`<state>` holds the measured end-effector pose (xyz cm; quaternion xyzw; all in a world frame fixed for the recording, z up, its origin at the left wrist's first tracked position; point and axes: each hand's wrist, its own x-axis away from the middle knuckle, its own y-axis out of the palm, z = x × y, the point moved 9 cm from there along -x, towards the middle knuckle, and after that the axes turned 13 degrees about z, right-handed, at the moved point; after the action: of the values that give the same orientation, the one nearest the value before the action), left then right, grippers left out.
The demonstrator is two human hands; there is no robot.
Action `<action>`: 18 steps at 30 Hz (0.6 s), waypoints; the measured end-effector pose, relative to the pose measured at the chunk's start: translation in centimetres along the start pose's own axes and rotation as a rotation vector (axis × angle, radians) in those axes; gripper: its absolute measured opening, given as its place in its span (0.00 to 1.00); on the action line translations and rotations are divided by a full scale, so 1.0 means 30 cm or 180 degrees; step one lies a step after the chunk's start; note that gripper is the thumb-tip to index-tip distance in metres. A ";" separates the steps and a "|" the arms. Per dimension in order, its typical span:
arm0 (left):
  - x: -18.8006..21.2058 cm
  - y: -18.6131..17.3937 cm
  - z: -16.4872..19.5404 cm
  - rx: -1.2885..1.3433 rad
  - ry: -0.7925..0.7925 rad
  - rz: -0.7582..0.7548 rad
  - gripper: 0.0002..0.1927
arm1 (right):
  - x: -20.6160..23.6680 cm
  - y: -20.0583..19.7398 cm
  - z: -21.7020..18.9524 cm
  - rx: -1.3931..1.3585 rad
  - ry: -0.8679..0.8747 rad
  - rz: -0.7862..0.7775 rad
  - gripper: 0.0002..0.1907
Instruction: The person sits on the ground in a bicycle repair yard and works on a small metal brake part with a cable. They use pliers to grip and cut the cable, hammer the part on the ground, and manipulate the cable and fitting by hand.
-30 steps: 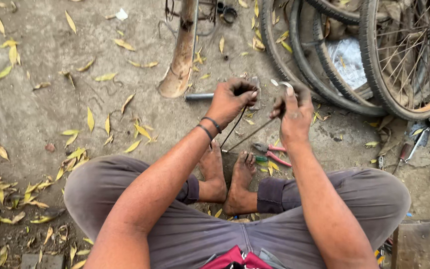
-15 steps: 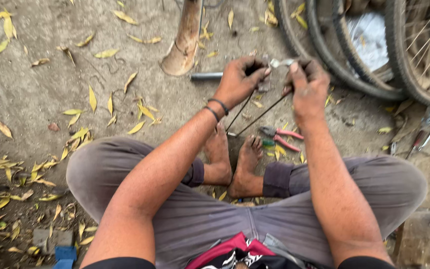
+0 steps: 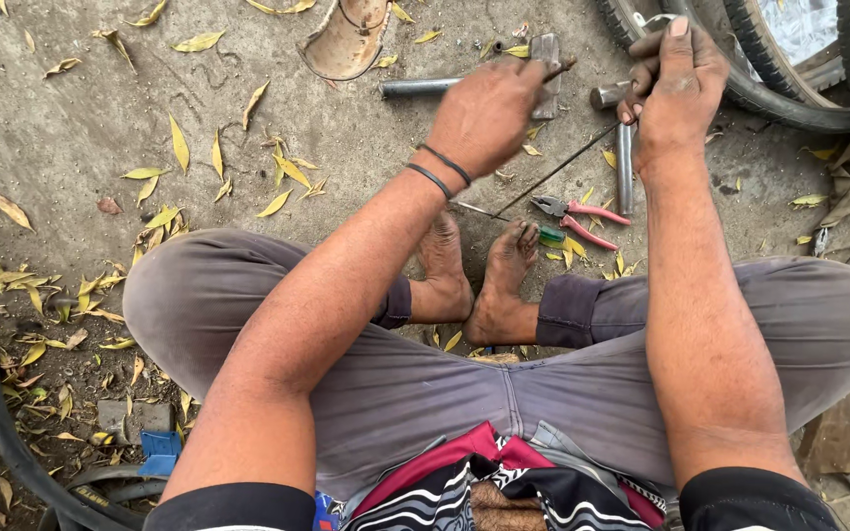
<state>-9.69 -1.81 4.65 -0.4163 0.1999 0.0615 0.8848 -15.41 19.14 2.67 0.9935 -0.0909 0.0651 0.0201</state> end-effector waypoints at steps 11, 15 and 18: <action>-0.072 -0.122 -0.049 0.2185 -0.0884 0.0901 0.01 | -0.123 -0.170 0.096 0.1818 -0.0597 0.0912 0.12; 0.024 0.126 0.000 0.3006 -0.1119 -0.0715 0.13 | -0.089 -0.152 0.164 0.2418 -0.0308 0.0847 0.15; 0.169 0.311 -0.041 0.4014 -0.2322 -0.1914 0.17 | 0.034 -0.050 0.411 0.1303 0.1707 0.0120 0.19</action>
<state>-8.01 2.99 -4.77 0.1745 -0.2271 -0.1729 0.9424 -12.60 19.79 -9.46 0.9226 -0.0858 0.3414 -0.1578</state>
